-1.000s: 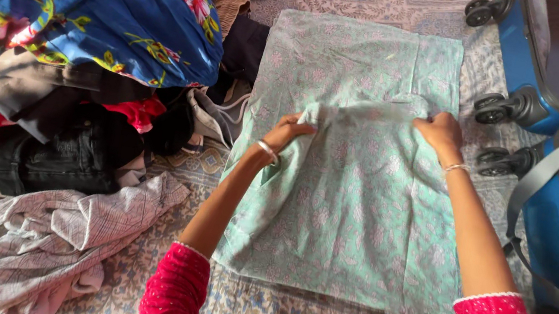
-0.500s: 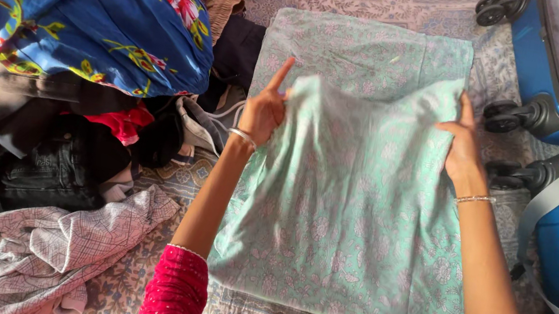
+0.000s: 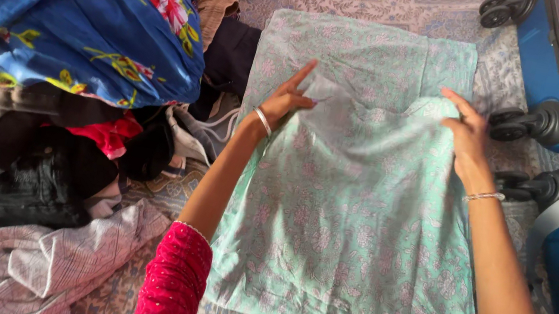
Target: The person folds several garments on a patterned bedspread and places them into an open suitcase. They handle dark trousers, grey trousers, and a light green patterned top, smoothing and folding each item before packing.
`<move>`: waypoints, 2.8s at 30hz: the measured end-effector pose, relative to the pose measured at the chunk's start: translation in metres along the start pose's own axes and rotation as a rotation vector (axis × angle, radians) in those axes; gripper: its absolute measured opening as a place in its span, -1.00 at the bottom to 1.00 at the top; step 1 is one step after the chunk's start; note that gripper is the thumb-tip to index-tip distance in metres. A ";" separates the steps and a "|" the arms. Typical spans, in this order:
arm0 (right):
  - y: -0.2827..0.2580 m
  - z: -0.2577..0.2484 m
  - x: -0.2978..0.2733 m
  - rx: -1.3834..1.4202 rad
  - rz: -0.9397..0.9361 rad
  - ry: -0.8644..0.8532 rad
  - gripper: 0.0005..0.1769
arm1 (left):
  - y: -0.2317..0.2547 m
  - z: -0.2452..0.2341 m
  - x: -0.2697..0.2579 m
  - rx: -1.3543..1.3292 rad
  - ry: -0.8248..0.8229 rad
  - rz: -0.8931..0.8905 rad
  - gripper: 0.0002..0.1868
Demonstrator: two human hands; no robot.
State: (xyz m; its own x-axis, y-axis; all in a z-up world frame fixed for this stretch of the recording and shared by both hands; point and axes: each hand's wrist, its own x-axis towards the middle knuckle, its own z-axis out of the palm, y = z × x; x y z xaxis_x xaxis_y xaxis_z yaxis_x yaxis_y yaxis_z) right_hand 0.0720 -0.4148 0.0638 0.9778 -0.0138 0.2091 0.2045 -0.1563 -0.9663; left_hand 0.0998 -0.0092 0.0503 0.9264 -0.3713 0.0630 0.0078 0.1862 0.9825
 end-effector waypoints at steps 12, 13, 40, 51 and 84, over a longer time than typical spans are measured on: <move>0.003 0.014 0.050 -0.050 0.098 -0.024 -0.33 | -0.036 -0.056 0.031 0.195 0.184 0.135 -0.21; 0.002 0.014 0.055 -0.003 0.068 -0.015 -0.32 | -0.037 -0.056 0.032 0.130 0.188 0.157 -0.22; 0.054 0.010 0.150 -0.937 0.049 -0.140 -0.56 | -0.039 -0.094 0.108 1.141 0.344 0.115 -0.18; -0.025 -0.018 -0.115 -1.193 -0.446 0.212 -0.51 | 0.040 0.070 -0.197 1.481 0.278 0.380 -0.36; -0.120 -0.049 -0.353 -1.475 -0.545 -0.370 -0.37 | 0.011 0.076 -0.380 1.959 0.155 0.534 -0.55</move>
State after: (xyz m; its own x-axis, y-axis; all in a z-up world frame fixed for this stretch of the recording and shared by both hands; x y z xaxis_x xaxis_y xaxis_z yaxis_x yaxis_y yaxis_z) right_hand -0.3000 -0.4397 0.1134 0.8089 0.5512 0.2048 0.5072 -0.8302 0.2314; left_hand -0.2810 0.0648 0.0506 0.7167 -0.5386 0.4430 -0.4567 -0.8425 -0.2856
